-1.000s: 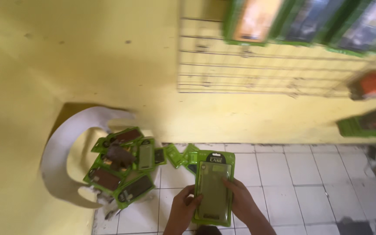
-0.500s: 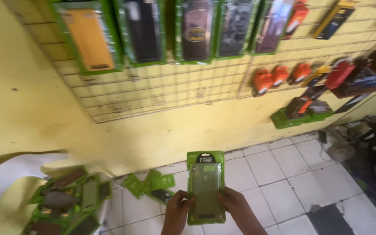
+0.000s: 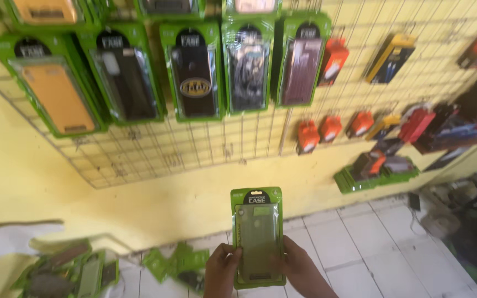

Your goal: The person repeatedly picks up packaged phone cases from a white chair, wipes them with a cloth, and hangs them on a wall display rack. The person handles multiple cases of different colors one by one, moving between the chair and the wall.

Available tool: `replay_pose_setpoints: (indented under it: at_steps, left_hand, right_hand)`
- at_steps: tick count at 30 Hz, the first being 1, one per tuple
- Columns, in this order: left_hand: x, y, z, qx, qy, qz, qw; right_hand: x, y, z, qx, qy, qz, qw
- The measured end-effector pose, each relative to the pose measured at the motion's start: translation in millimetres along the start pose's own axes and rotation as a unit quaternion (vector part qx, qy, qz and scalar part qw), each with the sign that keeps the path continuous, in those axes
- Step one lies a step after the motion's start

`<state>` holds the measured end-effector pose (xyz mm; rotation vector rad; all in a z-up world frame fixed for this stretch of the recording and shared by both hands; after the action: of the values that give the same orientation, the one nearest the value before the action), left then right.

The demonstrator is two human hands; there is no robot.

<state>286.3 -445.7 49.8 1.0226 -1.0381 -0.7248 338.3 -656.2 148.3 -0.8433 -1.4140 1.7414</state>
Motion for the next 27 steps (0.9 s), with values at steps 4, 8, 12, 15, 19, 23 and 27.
replay_pose_setpoints:
  at_steps: [4, 8, 12, 15, 19, 23, 27]
  left_hand:
    - [45, 61, -62, 0.096, -0.021, 0.041, 0.994]
    - [104, 145, -109, 0.193, -0.073, 0.046, 0.978]
    - [157, 268, -141, 0.254, -0.121, -0.043, 0.959]
    - [193, 360, -141, 0.201, -0.174, -0.163, 0.950]
    - [232, 480, -98, 0.358, -0.197, -0.248, 0.878]
    - [258, 569, -49, 0.546, -0.091, -0.334, 0.763]
    - [276, 644, -38, 0.643, -0.033, -0.398, 0.654]
  right_hand:
    - [-25, -61, -52, -0.107, -0.033, 0.005, 0.994]
    - [-60, -131, -107, -0.180, -0.021, -0.097, 0.979]
    - [-96, -236, -145, -0.277, 0.062, -0.063, 0.957]
    - [-100, -333, -133, -0.404, 0.084, -0.022, 0.911]
    - [-92, -446, -113, -0.416, 0.108, -0.009, 0.903]
    - [-87, -544, -89, -0.408, 0.190, 0.070, 0.890]
    - [-72, -633, -74, -0.562, 0.125, 0.104, 0.811]
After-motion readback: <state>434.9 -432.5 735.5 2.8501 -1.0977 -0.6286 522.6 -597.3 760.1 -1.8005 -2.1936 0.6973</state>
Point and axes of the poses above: each hand's wrist, its own z-axis away from the middle knuckle, its own x-axis out of the palm, y = z × x, the point moved 6 cm from there along -z, towards the middle knuckle, and after that the axes turned 3 degrees about z, right-handed, at the moved point
